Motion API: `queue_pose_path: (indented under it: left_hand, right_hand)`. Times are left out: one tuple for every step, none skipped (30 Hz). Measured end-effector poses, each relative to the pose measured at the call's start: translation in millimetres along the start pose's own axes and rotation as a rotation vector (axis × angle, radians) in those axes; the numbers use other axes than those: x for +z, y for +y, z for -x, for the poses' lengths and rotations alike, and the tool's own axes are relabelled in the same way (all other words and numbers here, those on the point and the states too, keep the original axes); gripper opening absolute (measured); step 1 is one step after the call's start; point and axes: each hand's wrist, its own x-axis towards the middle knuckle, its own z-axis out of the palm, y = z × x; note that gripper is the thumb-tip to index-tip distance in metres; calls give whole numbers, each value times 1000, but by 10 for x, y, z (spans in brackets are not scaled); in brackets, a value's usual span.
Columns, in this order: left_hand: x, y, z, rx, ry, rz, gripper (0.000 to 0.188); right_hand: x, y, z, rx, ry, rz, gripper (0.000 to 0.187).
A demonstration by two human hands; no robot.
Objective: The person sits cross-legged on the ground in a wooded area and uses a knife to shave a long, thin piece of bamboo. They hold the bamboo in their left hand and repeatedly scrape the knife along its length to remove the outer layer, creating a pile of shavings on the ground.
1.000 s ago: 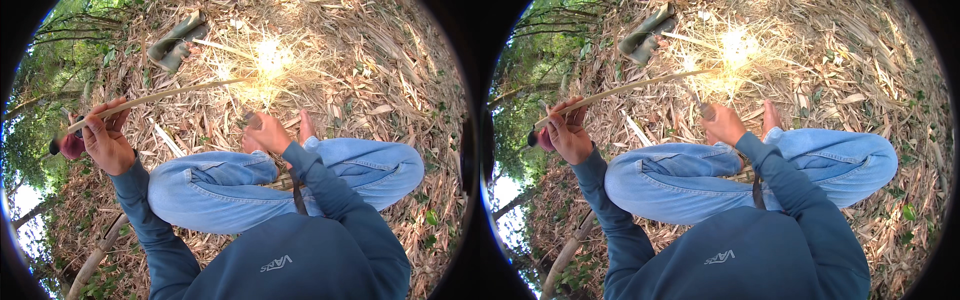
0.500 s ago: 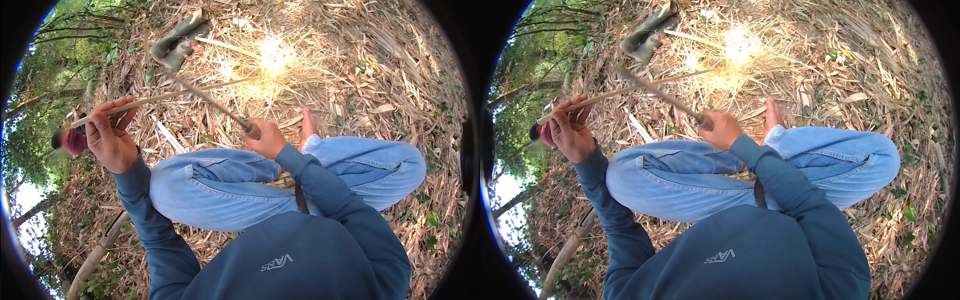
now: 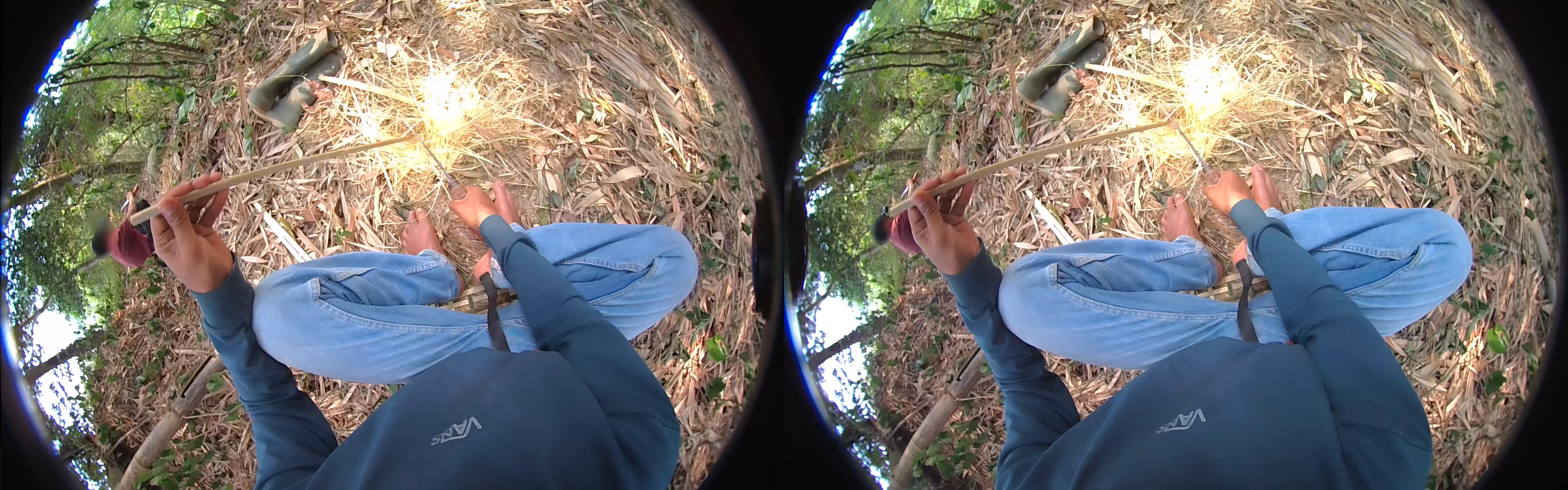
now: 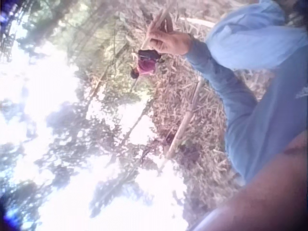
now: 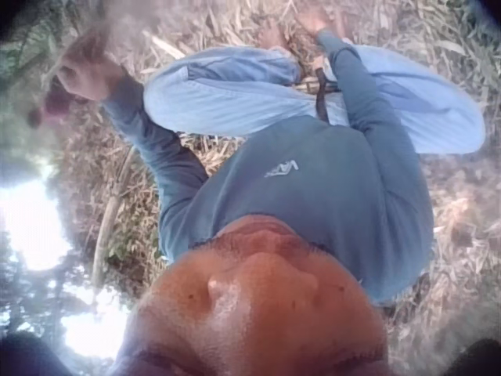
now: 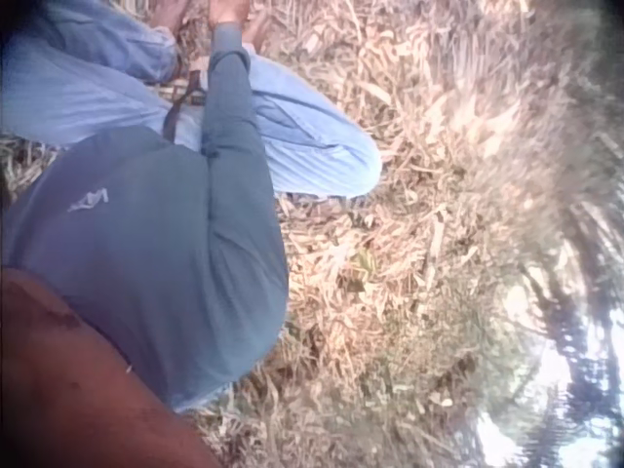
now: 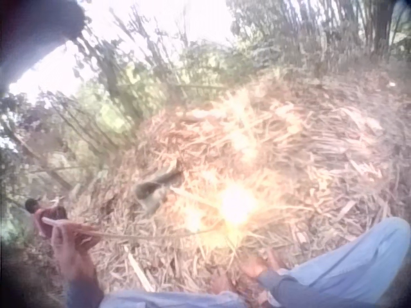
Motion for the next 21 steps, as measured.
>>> queue_pose_path:
  left_hand:
    - [7,-3,-8,-2,32,-34,30]
    - [14,-12,-8,-20,56,-26,30]
    - [18,-24,-26,-20,60,-18,31]
    - [23,-34,-43,-6,71,-11,31]
    - [30,-37,-41,-9,72,6,30]
    - [32,-27,-45,-17,122,-39,30]
    - [42,-21,-46,-23,148,-61,30]
    - [49,-7,-49,-33,164,-90,29]
    - [60,10,-36,-67,235,-145,28]
    - [71,22,-49,-28,236,-186,28]
    - [87,25,-60,-11,260,-224,27]
    - [103,23,-50,-32,326,-273,27]
    - [125,5,-51,19,290,-295,26]
    - [145,-12,-47,-5,245,-306,27]
    - [164,-29,-58,-23,199,-319,27]
    - [179,-43,-62,-16,113,-311,28]
    - [190,-49,-54,-84,80,-292,28]
    - [196,-55,-47,-141,86,-338,29]
    - [205,-66,-33,-186,74,-348,30]
    - [209,-74,-21,-234,65,-349,31]
    - [204,-68,-7,-252,60,-357,33]
  right_hand:
    - [-3,46,-27,-79,15,-8,31]
    - [38,91,-43,-106,-11,27,31]
    - [90,145,-41,-135,42,5,30]
    - [147,187,-58,-134,67,18,29]
    - [211,223,-66,-154,77,13,28]
    - [213,270,-91,-226,72,-23,27]
    - [232,284,-125,-257,165,-30,27]
    - [189,312,-154,-37,134,-80,26]
    - [139,315,-182,154,45,-148,26]
    - [86,292,-200,383,8,-182,25]
    - [33,253,-190,317,-34,-169,24]
    - [-9,190,-159,229,-78,-308,25]
    - [7,90,-91,188,-95,-403,26]
    - [30,-29,0,133,-147,-520,26]
    - [40,-167,92,8,-107,-395,27]
    - [76,-307,228,-117,-55,-335,26]
    - [107,-421,381,-268,-14,-305,25]
    - [141,-530,507,-299,-32,-271,25]
    - [169,-621,609,-364,-39,-255,25]
    - [182,-688,664,-508,-33,-280,25]
    - [196,-738,695,-458,-37,-162,25]
